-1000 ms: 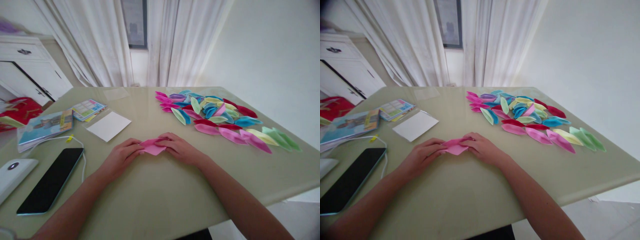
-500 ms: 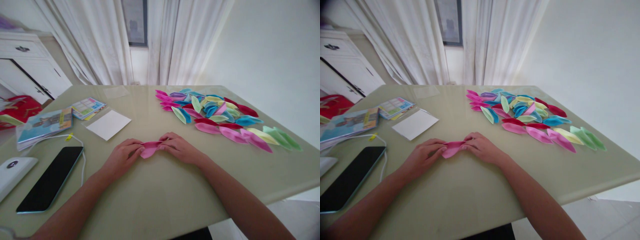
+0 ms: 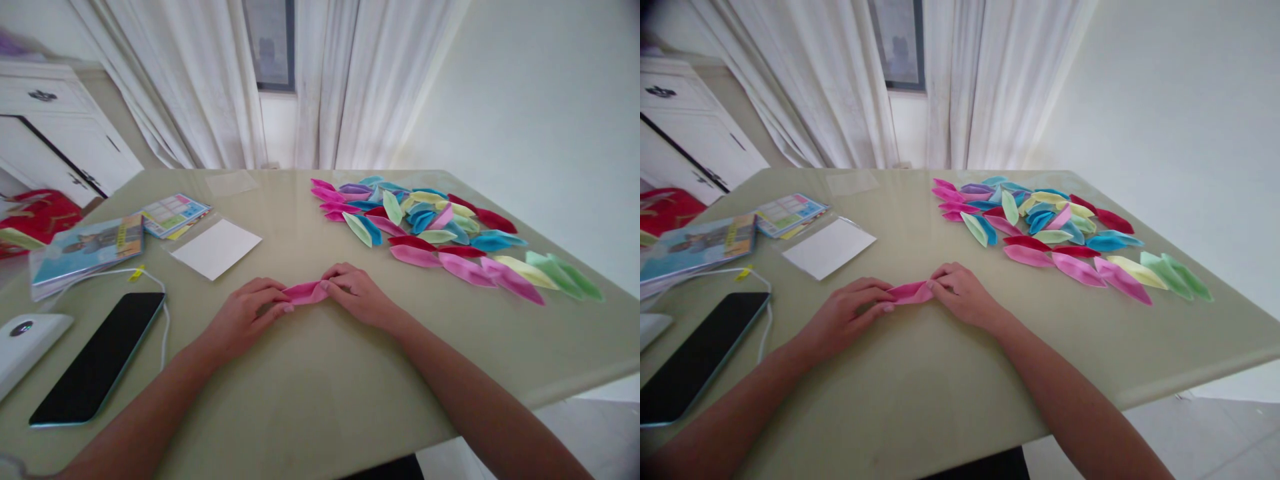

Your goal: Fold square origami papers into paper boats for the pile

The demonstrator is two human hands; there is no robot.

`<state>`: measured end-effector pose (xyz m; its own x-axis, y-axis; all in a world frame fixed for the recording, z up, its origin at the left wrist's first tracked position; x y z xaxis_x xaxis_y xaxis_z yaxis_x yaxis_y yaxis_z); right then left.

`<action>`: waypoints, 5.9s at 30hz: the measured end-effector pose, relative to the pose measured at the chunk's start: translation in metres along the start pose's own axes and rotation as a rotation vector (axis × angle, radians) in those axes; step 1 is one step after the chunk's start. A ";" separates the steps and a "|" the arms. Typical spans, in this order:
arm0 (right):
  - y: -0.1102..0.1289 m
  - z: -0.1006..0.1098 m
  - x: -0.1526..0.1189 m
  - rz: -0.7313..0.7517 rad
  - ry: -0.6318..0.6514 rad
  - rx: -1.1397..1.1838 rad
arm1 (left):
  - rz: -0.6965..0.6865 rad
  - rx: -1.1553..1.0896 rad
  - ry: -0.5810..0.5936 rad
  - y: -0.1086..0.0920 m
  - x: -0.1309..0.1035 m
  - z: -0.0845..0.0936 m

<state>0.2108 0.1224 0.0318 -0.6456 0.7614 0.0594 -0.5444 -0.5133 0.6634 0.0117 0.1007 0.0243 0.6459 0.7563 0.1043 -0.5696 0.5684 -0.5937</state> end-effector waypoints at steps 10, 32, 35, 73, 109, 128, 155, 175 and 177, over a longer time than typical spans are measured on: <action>0.006 0.003 -0.002 -0.039 -0.096 -0.003 | 0.040 0.074 -0.080 -0.011 0.002 0.001; 0.012 -0.007 -0.004 -0.040 -0.080 -0.248 | 0.038 0.133 -0.079 -0.004 -0.002 -0.004; 0.012 -0.008 -0.003 0.009 -0.043 -0.249 | -0.032 0.180 -0.033 -0.003 -0.002 -0.006; -0.004 0.018 -0.008 0.018 -0.180 0.542 | 0.160 -0.522 -0.168 0.011 -0.004 0.020; 0.032 -0.024 -0.011 0.016 0.108 1.165 | 0.089 -0.803 -0.061 -0.036 -0.005 -0.012; 0.055 0.001 -0.021 0.240 -0.291 0.642 | -0.071 -0.170 -0.316 -0.066 -0.016 0.019; 0.056 0.004 -0.025 0.240 -0.402 0.426 | -0.061 -0.472 -0.176 -0.054 -0.007 -0.001; 0.059 0.006 -0.030 0.342 -0.458 0.304 | -0.102 -0.414 -0.331 -0.049 -0.014 0.012; 0.061 0.005 -0.030 0.374 -0.452 0.288 | -0.124 -0.388 -0.345 -0.051 -0.015 0.013</action>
<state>0.2000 0.0705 0.0742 -0.4403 0.6756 0.5914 -0.1205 -0.6972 0.7067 0.0249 0.0644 0.0636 0.4541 0.7909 0.4102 -0.2273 0.5480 -0.8050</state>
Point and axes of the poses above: each hand's wrist, its own x-axis towards the middle knuckle, its own z-axis out of the back of the hand, y = z × x, the point moved 8 cm from there along x, towards the middle knuckle, and after that the axes turned 12 degrees about y, right-handed, at the moved point
